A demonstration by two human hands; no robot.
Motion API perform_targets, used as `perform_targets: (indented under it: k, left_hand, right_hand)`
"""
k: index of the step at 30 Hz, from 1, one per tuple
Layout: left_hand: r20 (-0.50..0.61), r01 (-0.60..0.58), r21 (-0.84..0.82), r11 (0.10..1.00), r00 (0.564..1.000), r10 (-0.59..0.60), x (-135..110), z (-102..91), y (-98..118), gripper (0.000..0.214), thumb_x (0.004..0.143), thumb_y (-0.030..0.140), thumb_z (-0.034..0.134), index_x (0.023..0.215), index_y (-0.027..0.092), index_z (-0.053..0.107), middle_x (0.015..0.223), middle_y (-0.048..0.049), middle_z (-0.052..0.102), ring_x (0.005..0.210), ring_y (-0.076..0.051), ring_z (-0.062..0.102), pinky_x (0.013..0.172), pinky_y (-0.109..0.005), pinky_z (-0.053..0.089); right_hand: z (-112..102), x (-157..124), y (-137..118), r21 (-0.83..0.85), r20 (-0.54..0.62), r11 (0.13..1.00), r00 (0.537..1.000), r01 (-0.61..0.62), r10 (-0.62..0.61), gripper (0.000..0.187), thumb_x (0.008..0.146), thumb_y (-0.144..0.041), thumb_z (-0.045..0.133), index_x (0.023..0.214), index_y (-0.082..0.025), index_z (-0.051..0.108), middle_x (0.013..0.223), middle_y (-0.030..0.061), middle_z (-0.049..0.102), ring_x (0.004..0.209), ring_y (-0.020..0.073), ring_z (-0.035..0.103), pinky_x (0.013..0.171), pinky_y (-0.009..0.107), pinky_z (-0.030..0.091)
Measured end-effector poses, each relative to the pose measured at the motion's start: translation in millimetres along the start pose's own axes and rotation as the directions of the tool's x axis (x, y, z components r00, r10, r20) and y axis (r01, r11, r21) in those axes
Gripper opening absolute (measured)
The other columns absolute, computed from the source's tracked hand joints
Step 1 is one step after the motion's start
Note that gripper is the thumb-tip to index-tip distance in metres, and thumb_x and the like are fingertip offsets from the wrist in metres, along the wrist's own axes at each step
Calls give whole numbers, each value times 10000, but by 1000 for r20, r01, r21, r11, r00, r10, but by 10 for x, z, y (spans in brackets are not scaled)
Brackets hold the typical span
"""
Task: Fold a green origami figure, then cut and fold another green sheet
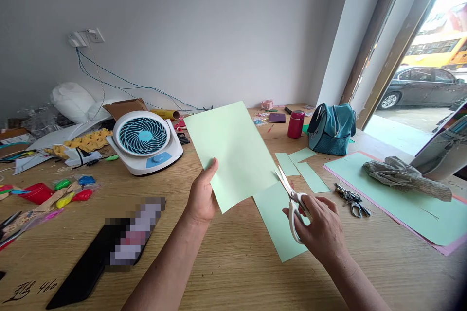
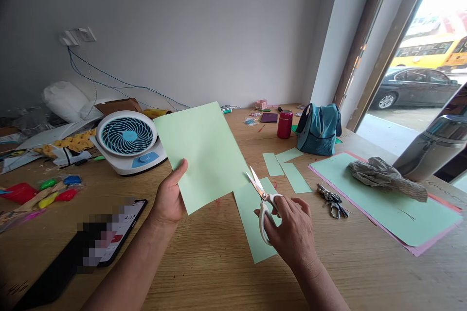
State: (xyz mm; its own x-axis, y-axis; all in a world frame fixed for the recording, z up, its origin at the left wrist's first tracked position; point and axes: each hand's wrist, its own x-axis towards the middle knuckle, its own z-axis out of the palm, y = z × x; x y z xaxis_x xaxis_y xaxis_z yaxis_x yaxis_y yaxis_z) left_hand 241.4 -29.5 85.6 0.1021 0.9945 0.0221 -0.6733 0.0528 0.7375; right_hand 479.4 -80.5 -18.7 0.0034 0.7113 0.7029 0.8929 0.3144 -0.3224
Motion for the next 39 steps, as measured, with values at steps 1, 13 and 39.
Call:
perform_targets:
  k: [1,13,39]
  left_hand:
    - [0,-2,4,1000,1000,2,-2,2,2,432,897,338,623,1285,148,616,1197,-118,711,1175,-301,636,1075,-440,456]
    - [-4,5,-15,1000,1000,-5,-9,22,13,429,908,334,598,1299,156,603,1234,-115,694,1190,-304,625,1067,-449,463]
    - [43,37,-29,999,998,-35,-25,10,56,453,932,336,565,1342,143,566,1251,-129,683,1163,-306,641,1055,-441,472]
  right_hand:
    - [1,0,1,-3,-2,1000,1000,0,0,225,886,-415,614,805,-240,500,648,-46,596,583,144,546,875,385,376]
    - [-17,-4,-7,5,3,1000,1000,14,-14,265,899,-415,596,752,-241,461,614,-50,585,551,144,533,881,391,386]
    - [5,-37,51,9,-49,1000,999,13,-13,272,910,-364,605,730,-238,445,638,-39,637,604,159,562,842,361,409]
